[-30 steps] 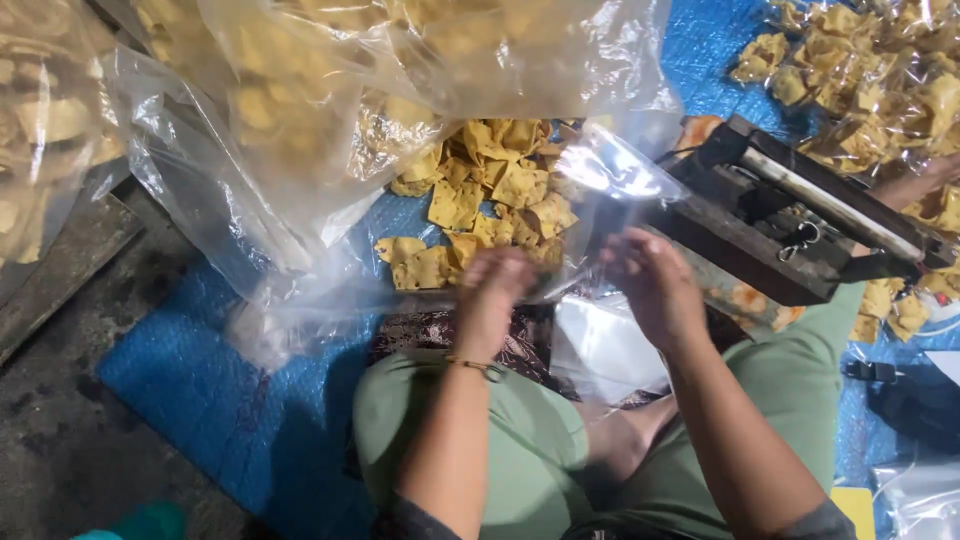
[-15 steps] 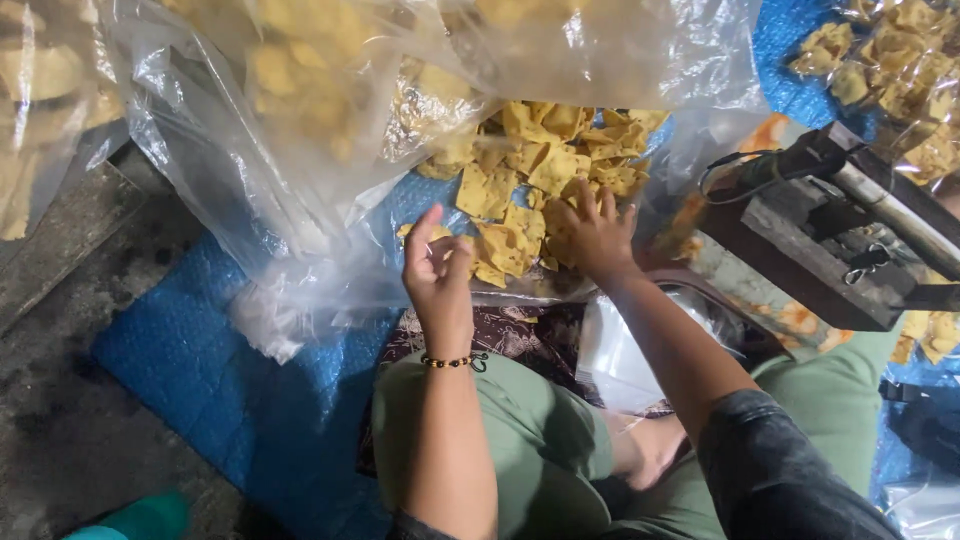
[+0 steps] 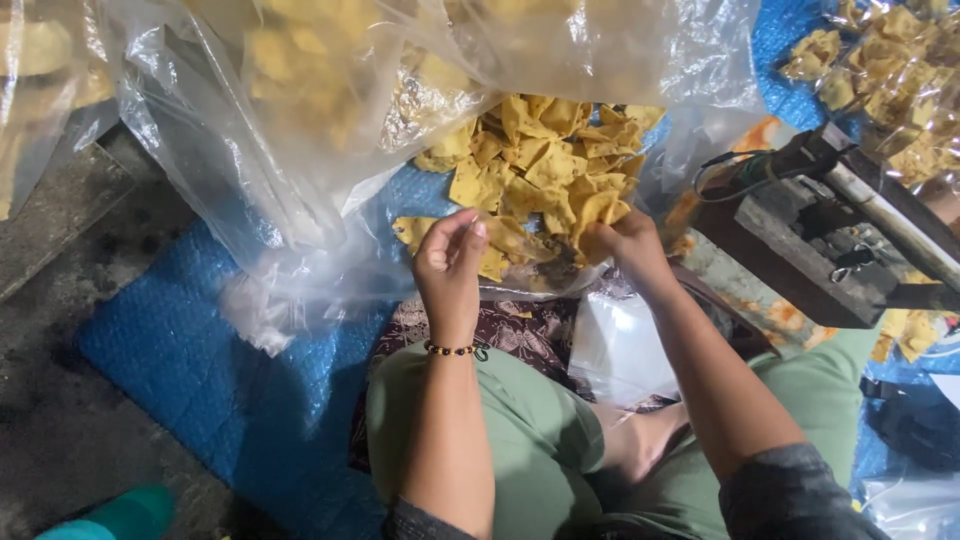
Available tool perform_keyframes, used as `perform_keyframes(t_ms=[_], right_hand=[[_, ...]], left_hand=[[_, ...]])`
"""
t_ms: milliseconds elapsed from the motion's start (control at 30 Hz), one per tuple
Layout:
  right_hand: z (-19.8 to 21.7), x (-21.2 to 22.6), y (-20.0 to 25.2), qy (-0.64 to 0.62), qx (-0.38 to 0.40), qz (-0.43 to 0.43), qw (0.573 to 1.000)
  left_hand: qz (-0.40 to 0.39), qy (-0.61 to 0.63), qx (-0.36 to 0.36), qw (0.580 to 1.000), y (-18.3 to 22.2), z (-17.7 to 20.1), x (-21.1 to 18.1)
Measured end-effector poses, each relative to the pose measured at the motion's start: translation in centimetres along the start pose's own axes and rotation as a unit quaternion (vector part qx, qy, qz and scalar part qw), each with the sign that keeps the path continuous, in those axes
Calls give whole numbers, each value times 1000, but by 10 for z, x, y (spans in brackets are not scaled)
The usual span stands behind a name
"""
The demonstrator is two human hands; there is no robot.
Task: Manually filling small plastic bags with crispy snacks and sealing them using a heat sealer machine.
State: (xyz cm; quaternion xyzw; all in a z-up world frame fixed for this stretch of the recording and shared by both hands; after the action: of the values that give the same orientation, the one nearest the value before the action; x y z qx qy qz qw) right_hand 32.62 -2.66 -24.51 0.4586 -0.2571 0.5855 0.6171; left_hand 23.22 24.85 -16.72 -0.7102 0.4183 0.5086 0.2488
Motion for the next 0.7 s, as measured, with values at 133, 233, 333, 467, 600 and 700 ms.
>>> perform_keyframes(t_ms=[133, 233, 333, 467, 600, 700], right_hand=[[18, -45, 21, -172, -7, -10, 985], [29, -23, 56, -193, 18, -8, 981], [32, 29, 89, -149, 85, 49, 984], [27, 64, 113, -53, 161, 124, 978], [20, 101, 131, 2, 174, 170, 970], [21, 111, 139, 25, 159, 174, 972]], left_hand=[[30, -62, 65, 995, 3, -18, 10], [22, -97, 99, 990, 4, -26, 20], [7, -111, 123, 986, 10, -38, 12], [-13, -120, 161, 980, 19, -55, -4], [-45, -144, 226, 962, 20, -60, 36], [-99, -153, 243, 953, 29, -69, 43]])
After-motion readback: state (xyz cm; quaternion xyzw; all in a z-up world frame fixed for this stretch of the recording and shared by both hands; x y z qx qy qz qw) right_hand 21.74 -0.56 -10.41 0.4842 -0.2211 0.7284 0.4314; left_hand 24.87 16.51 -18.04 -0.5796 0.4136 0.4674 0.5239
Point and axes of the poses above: each hand's wrist, its own y-axis away from the middle knuckle, its own z-axis out of the back of the hand, x = y × z, the point moved 9 cm from there along -y, towards the middle knuckle, and after that the axes turned 10 degrees about y, right-handed, at the moved point
